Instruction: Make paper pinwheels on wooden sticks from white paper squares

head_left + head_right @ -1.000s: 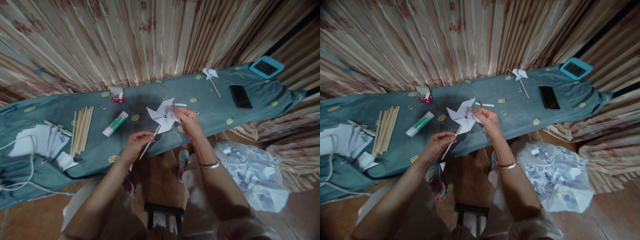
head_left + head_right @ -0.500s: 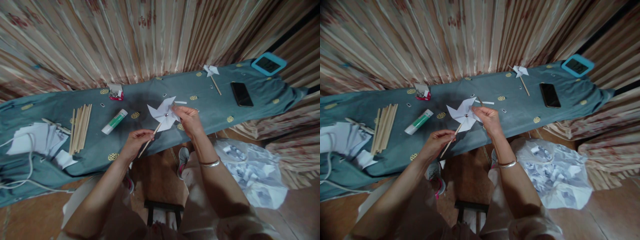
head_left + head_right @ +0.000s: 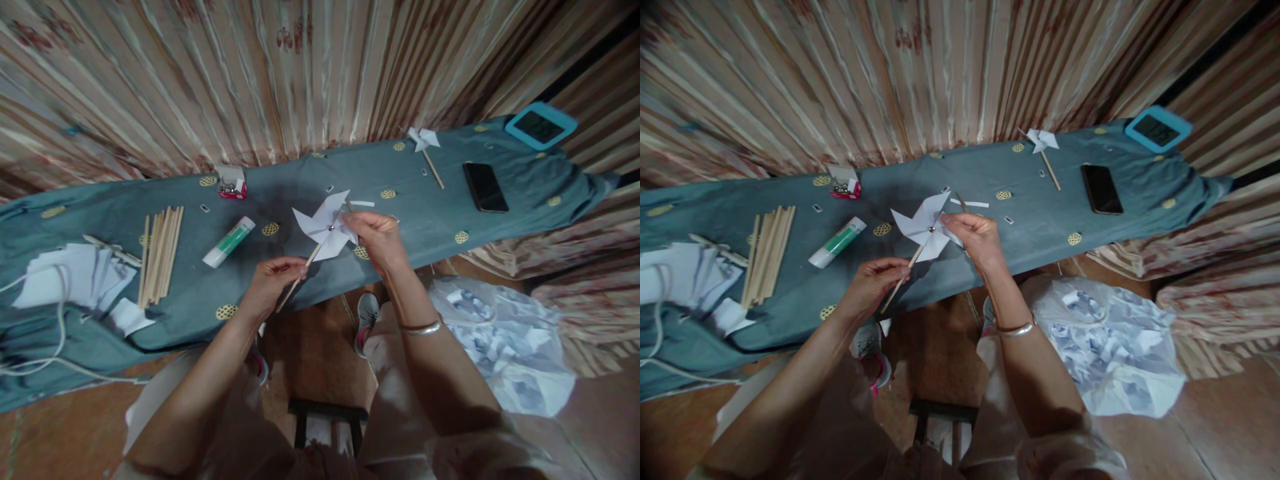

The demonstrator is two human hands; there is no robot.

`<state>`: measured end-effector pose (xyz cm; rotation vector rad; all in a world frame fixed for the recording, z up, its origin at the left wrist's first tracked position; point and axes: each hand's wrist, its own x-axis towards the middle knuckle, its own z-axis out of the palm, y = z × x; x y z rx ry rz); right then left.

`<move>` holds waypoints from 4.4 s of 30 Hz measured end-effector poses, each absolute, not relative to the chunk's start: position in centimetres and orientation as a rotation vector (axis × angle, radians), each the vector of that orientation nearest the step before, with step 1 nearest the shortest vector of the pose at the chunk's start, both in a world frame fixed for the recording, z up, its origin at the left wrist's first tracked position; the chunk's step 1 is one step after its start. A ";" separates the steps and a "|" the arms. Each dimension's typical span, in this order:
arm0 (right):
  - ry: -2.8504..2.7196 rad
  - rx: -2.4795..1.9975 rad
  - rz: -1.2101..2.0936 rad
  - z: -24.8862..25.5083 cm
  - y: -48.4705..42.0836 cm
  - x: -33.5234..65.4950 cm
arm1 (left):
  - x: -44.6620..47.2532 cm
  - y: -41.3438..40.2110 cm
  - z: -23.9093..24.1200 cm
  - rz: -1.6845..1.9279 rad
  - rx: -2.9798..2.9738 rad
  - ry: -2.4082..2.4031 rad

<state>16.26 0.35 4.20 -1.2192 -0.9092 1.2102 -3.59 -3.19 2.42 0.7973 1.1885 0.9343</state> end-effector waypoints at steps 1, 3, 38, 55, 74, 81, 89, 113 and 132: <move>-0.907 -1.218 1.216 4.2 0.3 16.3 | -3.6 -3.2 2.4 0.939 0.803 1.192; -0.904 -1.217 1.222 4.3 0.3 16.3 | -3.7 -3.2 2.3 0.946 0.814 1.195; -0.891 -1.236 1.385 4.8 0.2 16.5 | -3.4 -3.1 2.0 0.943 0.829 1.188; -0.885 -1.184 1.241 4.4 0.0 15.6 | -3.2 -3.2 2.2 0.964 0.782 1.174; -0.757 -1.239 1.291 4.3 -0.6 14.2 | -2.9 -3.0 2.3 1.005 0.767 1.214; -0.709 -1.219 1.345 4.4 -0.8 13.9 | -3.0 -2.9 2.2 1.020 0.750 1.221; -0.742 -1.193 1.349 4.5 -0.9 13.7 | -3.0 -3.0 2.4 1.022 0.731 1.207; -0.770 -1.244 1.351 3.9 -0.8 13.1 | -2.8 -2.9 2.5 1.023 0.722 1.192; -0.700 -1.262 1.423 4.2 -1.0 13.0 | -2.9 -2.8 2.4 1.030 0.643 1.184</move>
